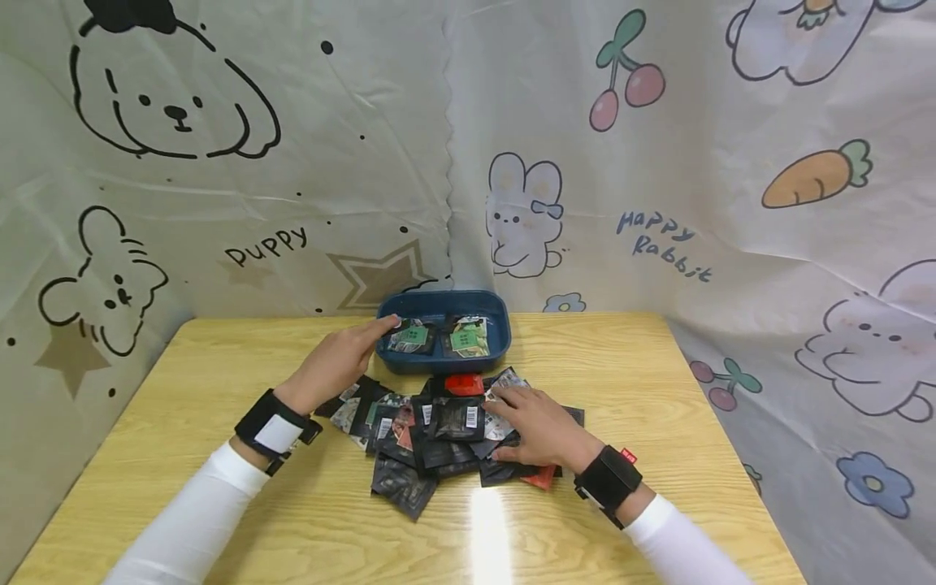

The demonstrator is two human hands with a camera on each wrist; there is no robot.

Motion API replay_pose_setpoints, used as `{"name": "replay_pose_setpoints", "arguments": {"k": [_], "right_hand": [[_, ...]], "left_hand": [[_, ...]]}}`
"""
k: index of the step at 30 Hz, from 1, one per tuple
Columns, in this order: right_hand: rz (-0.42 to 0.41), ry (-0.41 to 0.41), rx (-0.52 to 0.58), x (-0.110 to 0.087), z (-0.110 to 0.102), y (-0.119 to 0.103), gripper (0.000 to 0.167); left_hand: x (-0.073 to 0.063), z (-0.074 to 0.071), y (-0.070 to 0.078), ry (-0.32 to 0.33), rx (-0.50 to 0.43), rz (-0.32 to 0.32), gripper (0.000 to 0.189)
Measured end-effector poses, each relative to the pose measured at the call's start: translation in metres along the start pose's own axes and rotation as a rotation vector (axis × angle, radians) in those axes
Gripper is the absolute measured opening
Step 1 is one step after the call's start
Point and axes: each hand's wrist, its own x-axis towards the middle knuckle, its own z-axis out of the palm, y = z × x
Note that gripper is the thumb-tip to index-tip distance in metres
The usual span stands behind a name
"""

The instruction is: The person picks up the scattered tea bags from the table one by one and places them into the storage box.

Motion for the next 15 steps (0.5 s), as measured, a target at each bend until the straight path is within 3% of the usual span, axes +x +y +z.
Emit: {"name": "replay_pose_setpoints", "arguments": {"k": [3,10,15], "right_hand": [[-0.012,0.015,-0.027,-0.003,0.008,-0.003,0.073],[-0.029,0.075,-0.089,-0.003,0.015,-0.007,0.051],[-0.1,0.186,-0.095,-0.003,0.014,-0.008,0.042]], "left_hand": [[0.013,0.004,-0.008,0.041,0.03,-0.009,0.06],[0.038,0.026,-0.018,0.096,0.024,-0.028,0.066],[0.052,0.039,-0.02,0.113,-0.01,-0.05,0.065]]}}
